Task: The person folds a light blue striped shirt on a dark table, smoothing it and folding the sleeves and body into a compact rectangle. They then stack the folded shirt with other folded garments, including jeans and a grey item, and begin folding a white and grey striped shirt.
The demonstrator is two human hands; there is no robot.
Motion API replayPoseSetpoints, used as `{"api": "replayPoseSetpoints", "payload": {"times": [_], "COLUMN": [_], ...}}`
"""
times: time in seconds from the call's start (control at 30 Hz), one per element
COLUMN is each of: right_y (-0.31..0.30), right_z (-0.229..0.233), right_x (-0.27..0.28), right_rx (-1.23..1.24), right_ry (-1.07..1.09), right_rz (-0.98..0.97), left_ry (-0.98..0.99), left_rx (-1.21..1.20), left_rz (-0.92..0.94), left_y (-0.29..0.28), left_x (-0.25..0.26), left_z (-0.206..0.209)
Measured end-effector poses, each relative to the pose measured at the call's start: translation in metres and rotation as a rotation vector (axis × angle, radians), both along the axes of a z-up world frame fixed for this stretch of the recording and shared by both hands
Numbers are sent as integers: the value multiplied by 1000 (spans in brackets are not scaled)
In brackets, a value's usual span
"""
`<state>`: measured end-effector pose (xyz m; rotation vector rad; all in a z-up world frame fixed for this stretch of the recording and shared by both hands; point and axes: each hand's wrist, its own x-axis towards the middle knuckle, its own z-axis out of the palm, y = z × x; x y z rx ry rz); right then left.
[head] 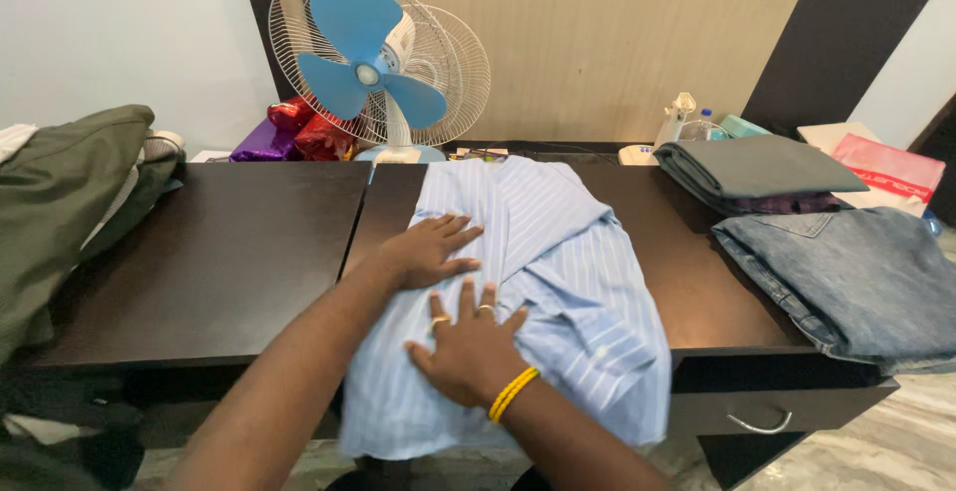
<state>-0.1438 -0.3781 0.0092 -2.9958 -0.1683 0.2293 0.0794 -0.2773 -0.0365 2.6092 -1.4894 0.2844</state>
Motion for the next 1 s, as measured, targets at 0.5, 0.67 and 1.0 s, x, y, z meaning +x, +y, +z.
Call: {"api": "replayPoseSetpoints", "payload": {"times": [0.5,0.67,1.0], "right_y": [-112,-97,-77], "right_z": [-6,-13,4], "right_x": [199,157,86], "right_rx": [-95,-56,-140], "right_ry": [-420,-183,-208], "right_rz": [311,10,-7], "left_ry": [149,150,15], "left_rx": [-68,8,41], "left_rz": [699,545,-122], "left_y": [-16,4,72], "left_x": [-79,-77,-15], "left_z": [-4,3,20]}}
